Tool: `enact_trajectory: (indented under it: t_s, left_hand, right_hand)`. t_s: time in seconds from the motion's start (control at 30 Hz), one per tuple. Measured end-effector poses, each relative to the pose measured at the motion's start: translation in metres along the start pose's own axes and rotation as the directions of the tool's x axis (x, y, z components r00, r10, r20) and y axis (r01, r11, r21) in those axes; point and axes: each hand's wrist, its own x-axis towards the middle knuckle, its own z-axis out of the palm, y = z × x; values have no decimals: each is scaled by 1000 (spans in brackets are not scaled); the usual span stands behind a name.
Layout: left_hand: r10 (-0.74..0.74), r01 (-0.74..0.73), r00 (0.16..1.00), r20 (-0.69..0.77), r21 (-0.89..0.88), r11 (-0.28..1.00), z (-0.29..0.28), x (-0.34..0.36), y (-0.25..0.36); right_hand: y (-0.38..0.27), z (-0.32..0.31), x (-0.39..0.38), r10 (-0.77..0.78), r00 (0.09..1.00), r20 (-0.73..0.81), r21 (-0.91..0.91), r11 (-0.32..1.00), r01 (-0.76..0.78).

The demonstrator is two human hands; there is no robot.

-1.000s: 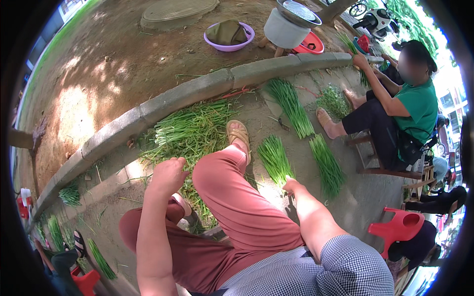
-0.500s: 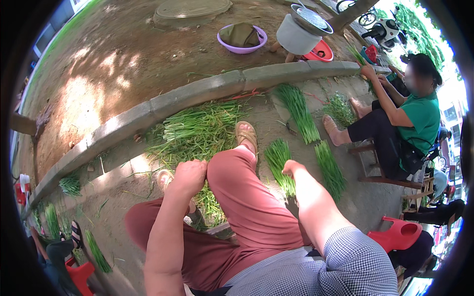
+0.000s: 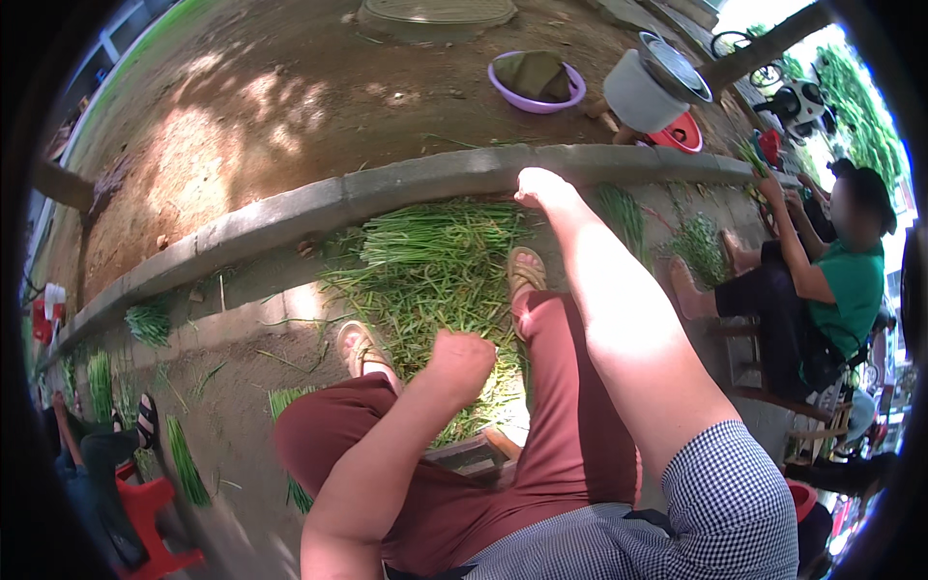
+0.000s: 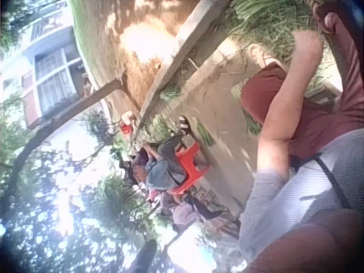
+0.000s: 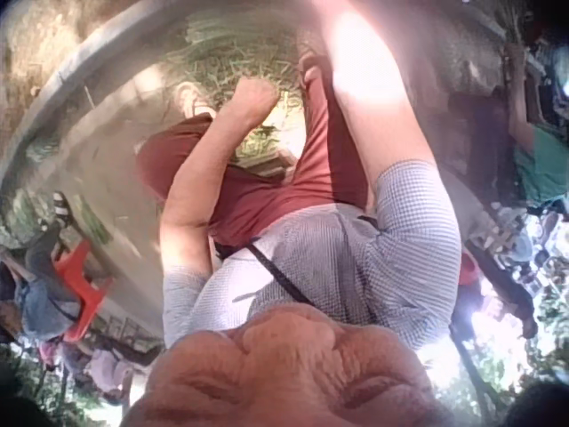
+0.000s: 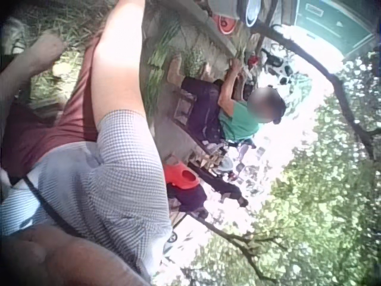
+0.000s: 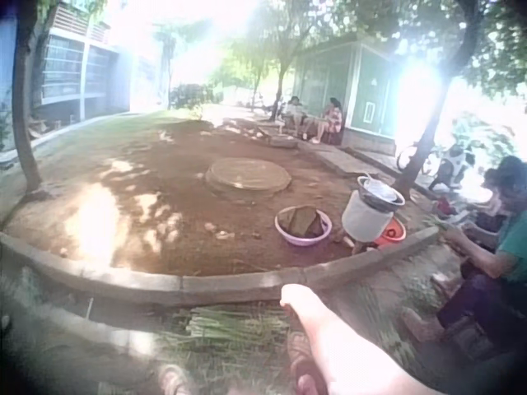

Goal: The person picks up and organizes bundles of green chive stalks by hand while sitting outdoors.

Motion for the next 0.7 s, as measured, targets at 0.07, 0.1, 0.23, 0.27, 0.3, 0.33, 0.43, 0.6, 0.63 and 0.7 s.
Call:
enact_trajectory:
  t_s: [0.07,0.1,0.23,0.27,0.3,0.33,0.43,0.6,0.63,0.7]
  left_hand:
    - [-42,42,999,9,20,999,-5,-5,1]
    - [11,-11,999,-43,19,1000,-18,-5,6]
    - [0,17,973,-230,70,997,-13,-15,-1]
    - [-29,55,969,-244,101,993,-9,-19,-4]
    - [-38,61,967,-254,85,995,-9,-22,-3]
    - [-42,63,963,-268,70,996,-9,-24,-3]
    - [-37,48,987,-155,62,997,-10,-30,-3]
    - [-73,76,995,-64,44,996,-15,-37,-9]
    - [-86,90,993,-85,42,995,-12,-37,-11]
    - [-104,108,989,-101,40,993,-10,-38,-14]
  right_hand:
    - [-35,41,44,-160,987,-28,44,986,161]
    - [-16,38,54,-166,984,-67,25,985,168]
    - [-89,97,59,-225,973,52,-33,973,227]
    - [-125,106,51,-174,964,203,13,984,175]
    - [-140,112,48,-152,952,266,5,988,157]
    - [-148,122,48,-125,938,325,-7,991,135]
    - [-171,151,38,-166,967,192,78,985,153]
    - [-192,179,42,-246,968,43,131,962,239]
    - [-195,183,41,-235,971,39,130,965,228]
    - [-195,193,39,-210,977,30,124,971,204]
